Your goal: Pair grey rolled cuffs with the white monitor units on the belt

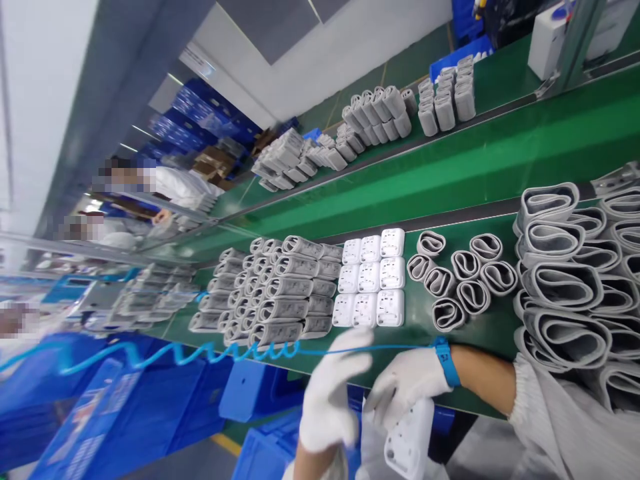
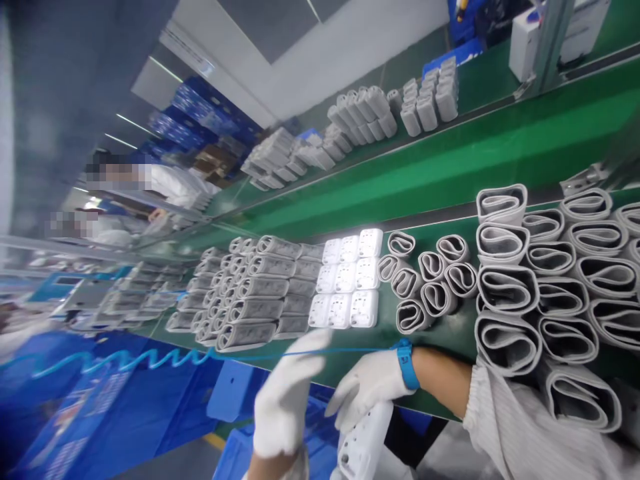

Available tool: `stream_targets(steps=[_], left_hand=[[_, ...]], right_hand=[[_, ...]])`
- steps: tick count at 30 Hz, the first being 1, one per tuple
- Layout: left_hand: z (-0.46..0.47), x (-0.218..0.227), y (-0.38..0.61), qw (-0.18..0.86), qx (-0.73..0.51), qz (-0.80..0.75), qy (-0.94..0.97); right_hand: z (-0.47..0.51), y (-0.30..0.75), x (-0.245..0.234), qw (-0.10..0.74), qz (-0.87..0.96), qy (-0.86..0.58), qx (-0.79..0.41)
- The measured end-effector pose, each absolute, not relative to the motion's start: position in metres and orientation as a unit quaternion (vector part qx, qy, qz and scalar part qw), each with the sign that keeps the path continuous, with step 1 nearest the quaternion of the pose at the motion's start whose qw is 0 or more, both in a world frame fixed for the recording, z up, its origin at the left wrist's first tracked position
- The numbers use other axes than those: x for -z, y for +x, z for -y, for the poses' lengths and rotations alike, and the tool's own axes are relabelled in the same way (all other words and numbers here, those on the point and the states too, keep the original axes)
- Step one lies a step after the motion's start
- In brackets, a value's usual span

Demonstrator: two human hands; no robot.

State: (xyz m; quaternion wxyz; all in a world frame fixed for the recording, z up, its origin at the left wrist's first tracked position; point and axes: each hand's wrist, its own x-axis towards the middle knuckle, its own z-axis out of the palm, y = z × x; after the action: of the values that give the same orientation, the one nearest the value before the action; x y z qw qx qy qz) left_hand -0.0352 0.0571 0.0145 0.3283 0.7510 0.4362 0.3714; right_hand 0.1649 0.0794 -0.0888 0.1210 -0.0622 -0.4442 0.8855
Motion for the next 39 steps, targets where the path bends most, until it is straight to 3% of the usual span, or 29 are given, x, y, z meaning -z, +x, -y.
stream_targets(steps=[5,8,14,19,25,31,39], left_hand=[[0.003,0.01,-0.043,0.222,-0.202,-0.366,0.881],[0.005,0.02,-0.033,0.19,-0.245,-0.369,0.876],[-0.021,0.018,-0.039,0.303,-0.354,-0.543,0.698],[-0.089,-0.001,-0.036,0.234,-0.396,-0.609,0.647],[-0.206,-0.016,0.025,0.123,-0.251,-0.436,0.856],[-0.272,-0.005,0.088,0.086,-0.057,-0.441,0.891],[-0.274,0.019,0.092,0.072,-0.011,-0.383,0.921]], right_hand=[[-0.083,0.169,0.082,0.183,0.458,-0.147,-0.857],[-0.081,0.171,0.081,0.192,0.426,-0.166,-0.868],[-0.084,0.163,0.083,0.161,0.248,-0.136,-0.946],[-0.085,0.153,0.081,0.144,0.228,-0.124,-0.955],[-0.08,0.15,0.083,0.165,0.232,-0.135,-0.949],[-0.082,0.139,0.098,0.165,0.224,-0.125,-0.952],[-0.089,0.131,0.097,0.132,0.196,-0.128,-0.963]])
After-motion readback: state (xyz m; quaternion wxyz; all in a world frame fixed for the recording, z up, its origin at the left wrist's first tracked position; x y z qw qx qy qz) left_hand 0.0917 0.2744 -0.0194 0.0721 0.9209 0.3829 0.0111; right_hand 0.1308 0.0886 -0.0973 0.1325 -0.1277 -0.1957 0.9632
